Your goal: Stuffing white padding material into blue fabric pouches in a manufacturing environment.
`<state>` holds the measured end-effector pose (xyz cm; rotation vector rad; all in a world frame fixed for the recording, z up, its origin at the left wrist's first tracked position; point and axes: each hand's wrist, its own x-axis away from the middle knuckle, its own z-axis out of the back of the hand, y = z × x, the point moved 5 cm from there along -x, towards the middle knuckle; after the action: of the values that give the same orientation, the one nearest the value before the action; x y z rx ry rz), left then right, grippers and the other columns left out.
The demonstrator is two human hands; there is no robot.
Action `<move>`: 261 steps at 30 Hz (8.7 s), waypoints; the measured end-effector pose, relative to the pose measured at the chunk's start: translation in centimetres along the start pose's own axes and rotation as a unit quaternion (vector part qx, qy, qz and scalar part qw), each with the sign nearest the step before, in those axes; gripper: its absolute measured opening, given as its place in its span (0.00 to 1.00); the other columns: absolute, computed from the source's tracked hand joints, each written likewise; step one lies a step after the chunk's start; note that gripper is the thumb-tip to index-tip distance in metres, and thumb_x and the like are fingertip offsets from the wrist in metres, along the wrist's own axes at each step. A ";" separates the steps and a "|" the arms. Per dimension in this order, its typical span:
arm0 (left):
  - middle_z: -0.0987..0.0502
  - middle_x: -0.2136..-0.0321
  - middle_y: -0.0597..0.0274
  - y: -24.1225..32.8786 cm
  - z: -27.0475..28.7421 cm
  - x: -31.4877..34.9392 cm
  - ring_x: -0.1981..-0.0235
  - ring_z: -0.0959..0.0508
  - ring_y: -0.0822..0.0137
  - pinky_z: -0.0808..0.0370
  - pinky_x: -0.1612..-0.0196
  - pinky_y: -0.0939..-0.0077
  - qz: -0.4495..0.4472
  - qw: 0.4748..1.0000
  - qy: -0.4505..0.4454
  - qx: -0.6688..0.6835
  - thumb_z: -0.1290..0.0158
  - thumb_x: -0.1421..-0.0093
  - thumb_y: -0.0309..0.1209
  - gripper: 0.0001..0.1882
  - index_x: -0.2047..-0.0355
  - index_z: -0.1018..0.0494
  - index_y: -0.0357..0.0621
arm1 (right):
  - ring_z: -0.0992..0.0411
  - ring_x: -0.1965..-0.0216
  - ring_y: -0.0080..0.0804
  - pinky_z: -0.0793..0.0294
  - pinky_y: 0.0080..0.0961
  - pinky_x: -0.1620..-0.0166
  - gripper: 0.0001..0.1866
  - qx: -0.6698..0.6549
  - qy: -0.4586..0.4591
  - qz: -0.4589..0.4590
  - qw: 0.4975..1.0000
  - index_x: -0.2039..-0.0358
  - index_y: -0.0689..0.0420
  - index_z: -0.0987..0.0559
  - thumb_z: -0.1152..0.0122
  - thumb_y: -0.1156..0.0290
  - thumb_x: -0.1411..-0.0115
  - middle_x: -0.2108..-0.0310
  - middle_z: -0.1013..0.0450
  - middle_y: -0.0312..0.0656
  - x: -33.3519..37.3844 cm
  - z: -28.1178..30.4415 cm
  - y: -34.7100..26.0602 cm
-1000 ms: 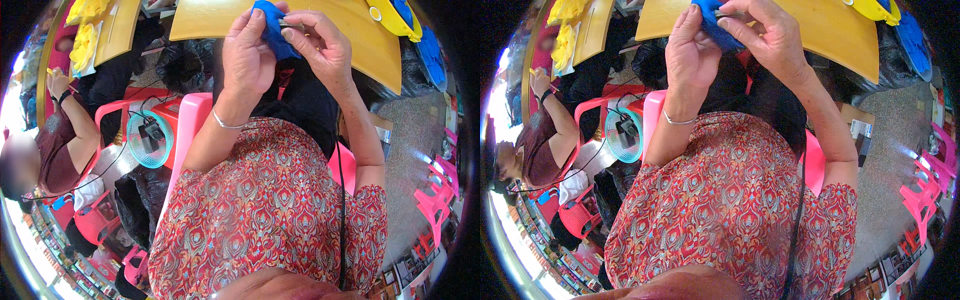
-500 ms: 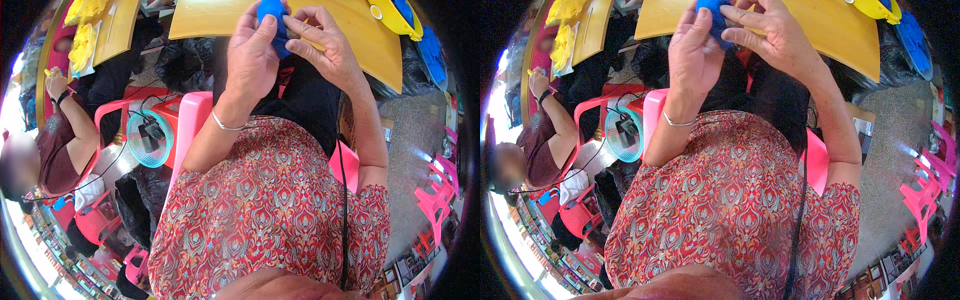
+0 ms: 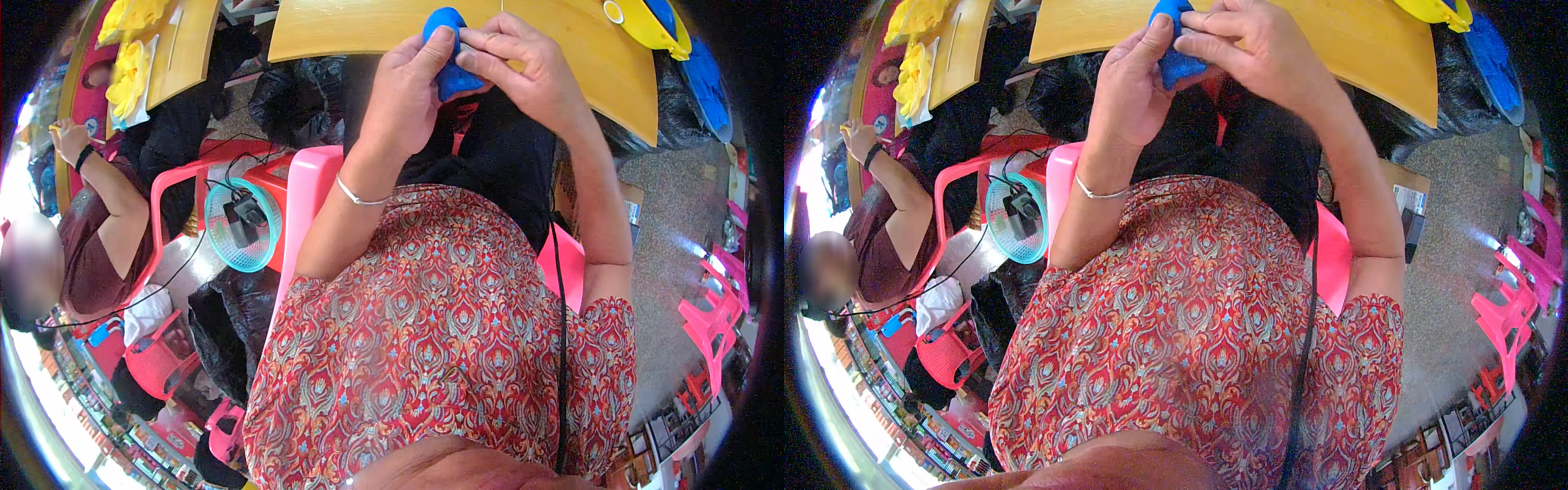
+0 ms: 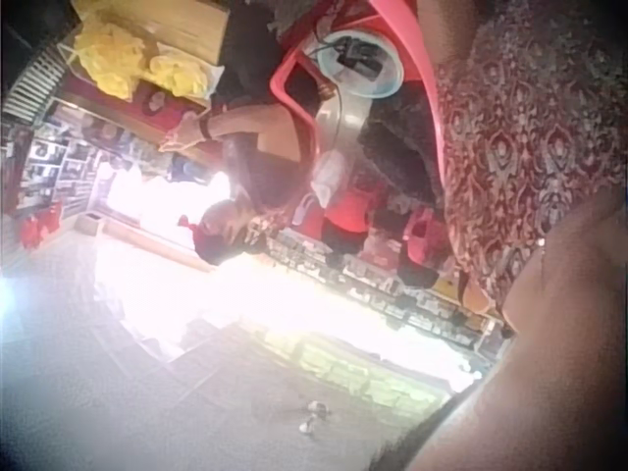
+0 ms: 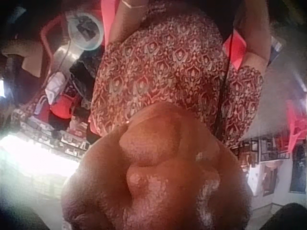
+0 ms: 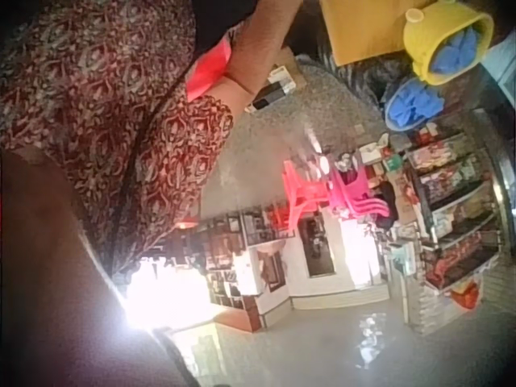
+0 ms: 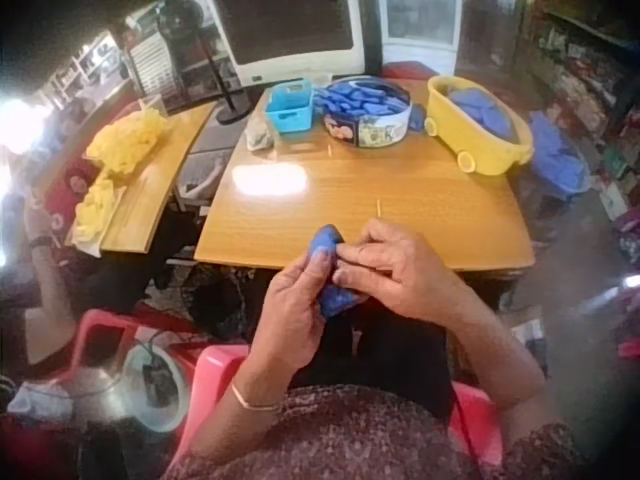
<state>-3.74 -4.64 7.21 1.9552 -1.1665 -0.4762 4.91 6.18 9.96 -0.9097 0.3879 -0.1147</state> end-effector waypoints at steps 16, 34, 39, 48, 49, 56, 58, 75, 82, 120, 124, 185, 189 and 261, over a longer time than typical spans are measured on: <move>0.23 0.59 0.51 -0.2 1.1 0.1 0.57 0.22 0.59 0.26 0.54 0.71 0.197 0.953 -0.159 0.165 0.55 0.34 0.33 0.16 0.52 0.31 0.33 | 0.27 0.60 0.40 0.29 0.31 0.56 0.19 0.067 0.029 0.070 0.995 0.52 0.62 0.23 0.34 0.72 0.45 0.66 0.26 0.48 -0.4 1.7 -4.1; 0.21 0.72 0.64 1.7 2.1 0.6 0.72 0.23 0.76 0.26 0.66 0.83 -0.163 0.977 0.097 -0.102 0.45 0.39 0.26 0.06 0.65 0.23 0.35 | 0.27 0.55 0.39 0.27 0.28 0.55 0.23 0.090 0.082 0.141 0.983 0.48 0.61 0.27 0.34 0.71 0.44 0.53 0.30 0.49 -0.3 1.5 -4.8; 0.21 0.71 0.64 2.1 1.6 0.5 0.70 0.23 0.75 0.24 0.64 0.79 -0.207 0.968 0.082 -0.118 0.45 0.39 0.26 0.06 0.65 0.24 0.34 | 0.28 0.54 0.43 0.26 0.30 0.55 0.21 -0.039 0.167 0.307 0.936 0.52 0.59 0.24 0.32 0.74 0.47 0.54 0.30 0.50 -1.0 -0.8 -1.5; 0.23 0.61 0.60 1.5 2.7 -0.8 0.61 0.24 0.71 0.28 0.55 0.79 -0.330 0.943 -0.016 -0.033 0.46 0.38 0.25 0.07 0.60 0.26 0.35 | 0.26 0.59 0.36 0.26 0.26 0.59 0.14 0.071 0.070 0.140 0.985 0.59 0.58 0.21 0.34 0.77 0.47 0.59 0.27 0.44 0.0 0.1 -4.1; 0.23 0.62 0.59 1.7 2.4 -0.8 0.61 0.24 0.70 0.30 0.53 0.80 -0.386 0.912 -0.114 0.080 0.48 0.37 0.24 0.07 0.60 0.26 0.35 | 0.25 0.62 0.31 0.26 0.22 0.60 0.11 0.076 0.084 0.142 0.983 0.60 0.58 0.20 0.35 0.77 0.46 0.59 0.26 0.39 0.0 -0.1 -3.4; 0.27 0.61 0.66 3.1 0.7 0.6 0.63 0.28 0.78 0.32 0.57 0.86 -0.237 0.958 0.067 -0.146 0.48 0.36 0.25 0.09 0.57 0.28 0.36 | 0.26 0.64 0.22 0.28 0.16 0.63 0.09 0.027 0.063 0.028 0.997 0.61 0.58 0.20 0.35 0.77 0.45 0.60 0.26 0.37 1.2 0.1 -0.2; 0.27 0.60 0.66 2.9 0.0 0.8 0.63 0.28 0.78 0.31 0.58 0.87 -0.207 0.962 0.052 -0.171 0.48 0.36 0.24 0.08 0.57 0.28 0.36 | 0.28 0.63 0.19 0.30 0.14 0.65 0.10 -0.087 0.101 0.095 0.986 0.60 0.58 0.21 0.35 0.76 0.44 0.58 0.26 0.36 0.8 0.3 -0.6; 0.23 0.63 0.59 3.3 0.1 0.8 0.60 0.26 0.72 0.31 0.52 0.81 -0.212 0.976 0.047 0.026 0.47 0.39 0.19 0.03 0.65 0.24 0.34 | 0.27 0.61 0.40 0.26 0.28 0.59 0.15 0.066 0.072 0.084 0.992 0.59 0.61 0.21 0.34 0.78 0.49 0.63 0.29 0.47 0.3 1.1 -6.9; 0.24 0.62 0.59 3.3 0.0 0.9 0.61 0.26 0.71 0.31 0.53 0.81 -0.213 0.976 0.035 0.015 0.47 0.39 0.19 0.03 0.66 0.24 0.34 | 0.28 0.62 0.43 0.26 0.31 0.59 0.14 0.038 0.035 0.064 0.997 0.60 0.63 0.23 0.35 0.78 0.50 0.63 0.29 0.49 0.1 0.7 -6.8; 0.23 0.63 0.54 -1.7 -0.5 1.5 0.63 0.20 0.65 0.21 0.59 0.73 0.016 0.997 -0.001 -0.074 0.41 0.41 0.29 0.18 0.54 0.32 0.32 | 0.28 0.61 0.22 0.27 0.19 0.57 0.06 -0.362 0.077 -0.115 0.922 0.63 0.60 0.23 0.38 0.76 0.42 0.61 0.27 0.36 0.5 -0.7 3.0; 0.24 0.62 0.55 -0.6 0.3 1.7 0.64 0.22 0.70 0.23 0.59 0.77 -0.145 0.961 0.089 -0.219 0.42 0.40 0.29 0.20 0.53 0.34 0.30 | 0.28 0.61 0.20 0.27 0.19 0.54 0.11 -0.346 0.095 -0.096 0.928 0.58 0.60 0.23 0.37 0.76 0.42 0.63 0.25 0.35 0.9 -1.2 4.0; 0.24 0.62 0.58 2.2 -0.1 1.8 0.63 0.24 0.74 0.26 0.57 0.81 -0.122 0.987 0.023 -0.102 0.46 0.39 0.25 0.15 0.52 0.31 0.35 | 0.26 0.66 0.18 0.24 0.16 0.62 0.06 -0.364 0.177 -0.066 0.912 0.63 0.60 0.21 0.37 0.75 0.41 0.68 0.24 0.34 1.2 -2.0 3.4; 0.23 0.64 0.61 2.5 0.4 1.9 0.65 0.25 0.75 0.26 0.60 0.82 -0.105 0.990 0.062 -0.071 0.46 0.41 0.23 0.13 0.55 0.29 0.34 | 0.26 0.67 0.18 0.24 0.17 0.62 0.05 -0.349 0.154 -0.021 0.924 0.63 0.60 0.21 0.38 0.77 0.41 0.67 0.24 0.35 1.0 -2.0 1.7; 0.22 0.55 0.51 3.1 1.7 3.1 0.56 0.23 0.67 0.27 0.49 0.75 -0.205 0.976 0.014 -0.073 0.46 0.41 0.21 0.15 0.52 0.28 0.33 | 0.26 0.61 0.33 0.26 0.24 0.60 0.14 0.103 0.098 0.140 0.980 0.64 0.56 0.21 0.28 0.70 0.52 0.60 0.27 0.40 0.7 -0.1 -4.9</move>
<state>-4.96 -8.85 8.83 2.0660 -0.6850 -0.7244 5.80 2.89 13.57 -0.6343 0.6704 0.0151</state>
